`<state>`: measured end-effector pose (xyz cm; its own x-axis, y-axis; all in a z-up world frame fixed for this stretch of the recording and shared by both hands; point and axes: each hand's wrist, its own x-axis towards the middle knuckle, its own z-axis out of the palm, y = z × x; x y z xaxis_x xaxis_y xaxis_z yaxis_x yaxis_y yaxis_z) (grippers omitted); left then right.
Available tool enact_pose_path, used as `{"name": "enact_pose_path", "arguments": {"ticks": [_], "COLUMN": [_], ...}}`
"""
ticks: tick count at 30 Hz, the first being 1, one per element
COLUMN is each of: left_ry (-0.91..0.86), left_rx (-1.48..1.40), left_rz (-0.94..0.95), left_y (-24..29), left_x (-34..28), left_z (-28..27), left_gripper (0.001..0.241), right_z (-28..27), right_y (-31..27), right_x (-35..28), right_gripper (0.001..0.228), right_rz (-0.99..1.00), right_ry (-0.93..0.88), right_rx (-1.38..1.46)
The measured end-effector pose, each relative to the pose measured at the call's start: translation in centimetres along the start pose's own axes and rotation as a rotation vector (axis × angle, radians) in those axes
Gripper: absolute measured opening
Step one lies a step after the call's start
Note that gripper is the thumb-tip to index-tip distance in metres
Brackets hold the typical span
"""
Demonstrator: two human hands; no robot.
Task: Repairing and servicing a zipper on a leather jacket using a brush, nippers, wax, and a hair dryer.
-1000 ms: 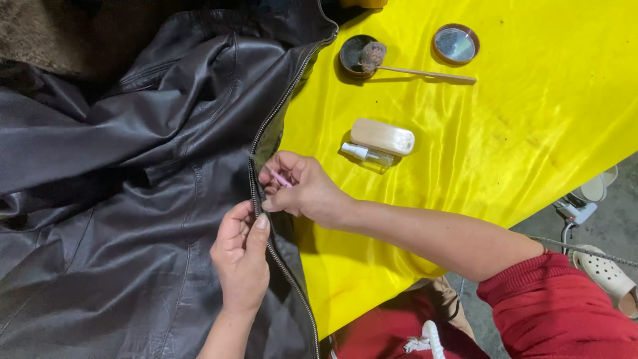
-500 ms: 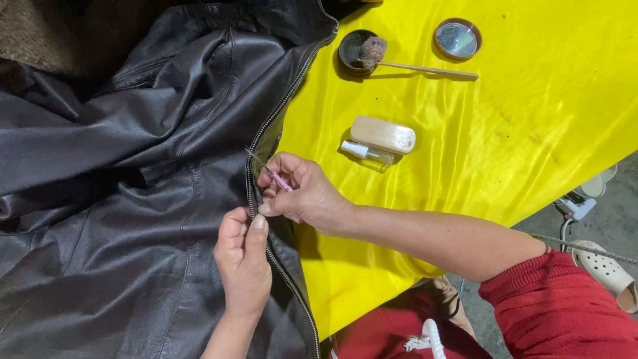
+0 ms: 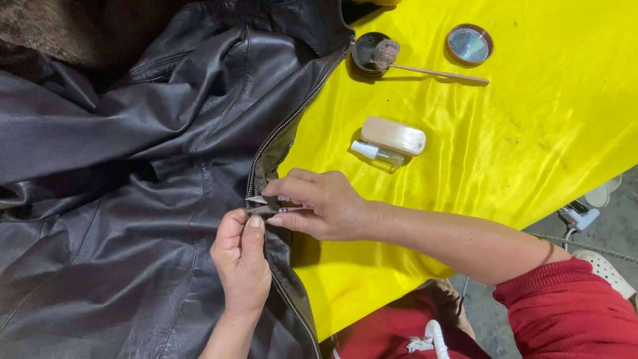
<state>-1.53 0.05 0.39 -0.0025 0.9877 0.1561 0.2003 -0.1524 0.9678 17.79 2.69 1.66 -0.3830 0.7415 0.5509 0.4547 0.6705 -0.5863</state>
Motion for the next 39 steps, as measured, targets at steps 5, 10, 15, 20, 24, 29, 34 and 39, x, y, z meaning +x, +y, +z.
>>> {"name": "enact_pose_path", "arguments": {"ticks": [5,10,15,20,24,29,34,39], "left_ry": [-0.002,-0.043,-0.102,-0.169,-0.169,-0.074,-0.065,-0.003], "left_rx": [0.013,0.051,-0.037,-0.041,-0.086,0.058,0.308,-0.272], "left_rz": [0.013,0.022,-0.037,-0.029,-0.105,-0.078,0.182,0.084], "left_y": [-0.2,-0.1,-0.6,-0.3,0.2,2.5,2.1,1.9], "left_x": [-0.1,0.0,-0.2,0.1,0.4,1.9,2.4,1.9], "left_z": [0.2,0.4,0.7,0.2,0.8,1.5,1.8,3.5], "left_gripper": [0.013,0.009,0.015,0.018,0.025,0.023,0.021,0.026], "right_z": [-0.1,-2.0,0.1,1.3,2.2,2.6,1.8,2.2], "right_y": [0.3,-0.6,0.8,1.9,2.8,2.2,1.4,2.1], "right_x": [0.2,1.5,2.3,2.1,1.8,1.6,1.6,1.4], "right_gripper": [0.025,0.027,0.034,0.032,0.032,0.028,0.029,0.033], "right_rz": [-0.044,0.317,0.530,0.556,0.635,0.656,0.661,0.750], "right_ry": [0.054,0.041,0.194,0.219,0.320,0.362,0.373,0.305], "right_rx": [-0.022,0.457,0.665,0.923,0.998,0.950,1.074,1.352]}}
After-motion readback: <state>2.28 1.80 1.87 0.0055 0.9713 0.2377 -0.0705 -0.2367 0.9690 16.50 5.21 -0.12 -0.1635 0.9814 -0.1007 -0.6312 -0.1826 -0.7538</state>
